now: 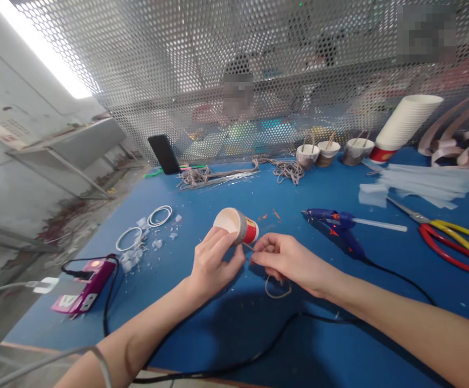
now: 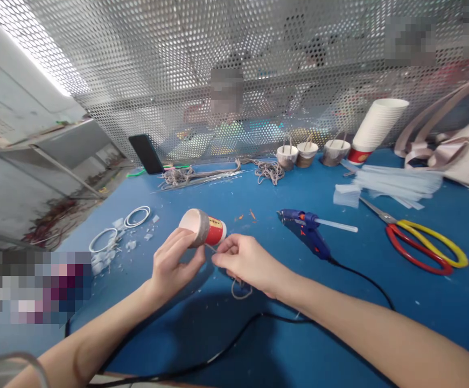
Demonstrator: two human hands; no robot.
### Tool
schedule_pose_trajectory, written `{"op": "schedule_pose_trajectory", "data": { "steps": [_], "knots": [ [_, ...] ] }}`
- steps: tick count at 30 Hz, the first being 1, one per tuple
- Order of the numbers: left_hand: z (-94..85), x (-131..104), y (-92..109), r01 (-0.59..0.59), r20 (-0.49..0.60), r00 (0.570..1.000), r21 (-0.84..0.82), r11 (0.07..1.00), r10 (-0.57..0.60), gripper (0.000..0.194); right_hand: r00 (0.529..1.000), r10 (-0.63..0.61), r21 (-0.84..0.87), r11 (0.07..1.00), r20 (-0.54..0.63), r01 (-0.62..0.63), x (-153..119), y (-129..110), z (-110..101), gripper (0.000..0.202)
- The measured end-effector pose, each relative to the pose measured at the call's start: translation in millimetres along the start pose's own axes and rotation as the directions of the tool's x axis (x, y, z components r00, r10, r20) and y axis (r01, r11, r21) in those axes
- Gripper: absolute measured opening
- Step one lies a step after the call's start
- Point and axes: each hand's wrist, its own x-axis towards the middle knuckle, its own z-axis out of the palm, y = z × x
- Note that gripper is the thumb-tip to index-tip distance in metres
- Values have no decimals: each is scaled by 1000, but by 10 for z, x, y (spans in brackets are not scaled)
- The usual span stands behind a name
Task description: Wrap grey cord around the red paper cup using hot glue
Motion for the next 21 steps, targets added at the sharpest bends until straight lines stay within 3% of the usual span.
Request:
{"op": "schedule_pose_trajectory", "data": {
  "steps": [2,5,7,10,13,16,21],
  "knots": [
    [-8,12,41,114,33,993,-17,993,-113,12,968,-243,-312,926,-56,214,-33,-10,-30,6],
    [-21,31,107,356,164,927,-98,929,-338,11,853,-521,-634,665,-16,394,-59,-10,-60,10],
    [-34,49,142,514,288,842,-171,841,-456,12,802,-596,-730,534,33,426,-62,-1,-80,16],
    [-56,76,167,669,428,724,-250,700,-540,14,742,-662,-821,366,102,439,-50,23,-114,21],
    [-73,88,169,742,492,657,-289,605,-571,15,698,-699,-875,232,155,426,-34,48,-138,25],
    [-80,88,173,771,533,627,-316,553,-569,13,689,-706,-882,207,166,424,-25,62,-141,25],
    [-88,100,196,784,555,609,-315,535,-566,11,720,-688,-860,308,94,407,-16,55,-119,22]
  ]
}}
